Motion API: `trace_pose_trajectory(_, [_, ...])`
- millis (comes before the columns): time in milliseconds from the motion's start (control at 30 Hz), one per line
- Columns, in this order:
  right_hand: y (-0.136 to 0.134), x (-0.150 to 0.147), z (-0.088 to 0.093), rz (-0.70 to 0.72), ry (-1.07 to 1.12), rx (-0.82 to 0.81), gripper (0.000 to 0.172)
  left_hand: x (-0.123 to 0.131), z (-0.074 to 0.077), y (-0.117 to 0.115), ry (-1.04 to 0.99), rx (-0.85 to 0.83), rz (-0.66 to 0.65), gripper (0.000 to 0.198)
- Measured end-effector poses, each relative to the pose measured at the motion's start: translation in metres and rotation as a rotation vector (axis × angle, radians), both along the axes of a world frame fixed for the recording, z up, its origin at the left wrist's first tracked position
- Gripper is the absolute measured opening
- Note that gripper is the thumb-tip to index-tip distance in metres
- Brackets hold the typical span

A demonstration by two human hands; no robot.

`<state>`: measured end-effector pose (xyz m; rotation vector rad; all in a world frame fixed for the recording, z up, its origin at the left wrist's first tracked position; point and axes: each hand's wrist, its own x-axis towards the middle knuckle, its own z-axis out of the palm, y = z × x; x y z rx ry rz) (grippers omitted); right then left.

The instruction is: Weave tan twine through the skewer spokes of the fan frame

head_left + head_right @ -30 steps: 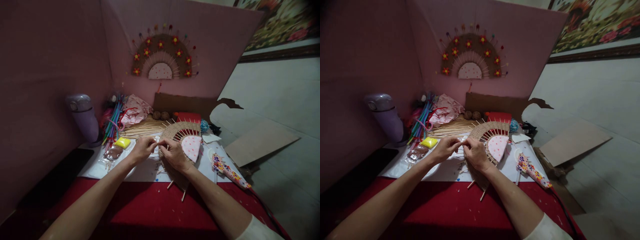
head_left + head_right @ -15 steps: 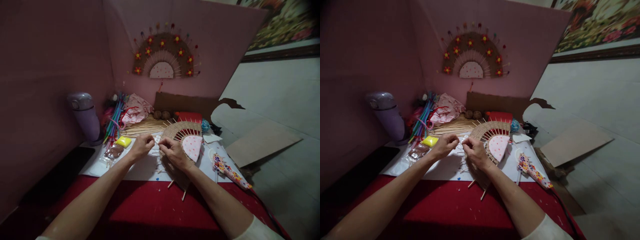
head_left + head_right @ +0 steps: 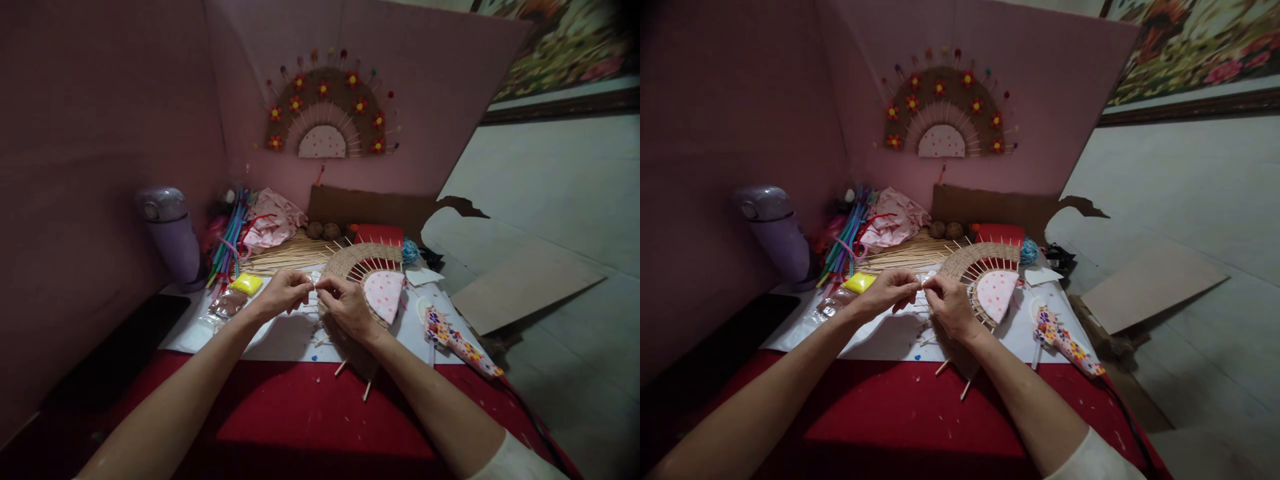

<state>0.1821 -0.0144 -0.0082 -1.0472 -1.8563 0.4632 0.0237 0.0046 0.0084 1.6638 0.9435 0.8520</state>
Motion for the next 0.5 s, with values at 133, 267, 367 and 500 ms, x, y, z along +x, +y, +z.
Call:
trace_pose_trajectory(133, [0.001, 0.001, -0.001, 0.013, -0.011, 0.002, 0.014, 0.001, -0.001, -0.001, 0.156, 0.104, 0.047, 0.027])
trace_pose_trajectory(267, [0.002, 0.002, -0.001, 0.021, -0.012, -0.019, 0.013, 0.003, -0.006, 0.001, 0.343, 0.458, 0.163, 0.019])
trace_pose_trajectory(367, [0.005, 0.002, -0.002, 0.024, 0.014, -0.066, 0.013, 0.008, -0.012, 0.002, 0.420, 0.670, 0.228, 0.013])
trace_pose_trajectory(500, [0.009, 0.002, -0.002, 0.046, 0.092, -0.146, 0.012, 0.012, -0.018, 0.002, 0.554, 0.741, 0.291, 0.012])
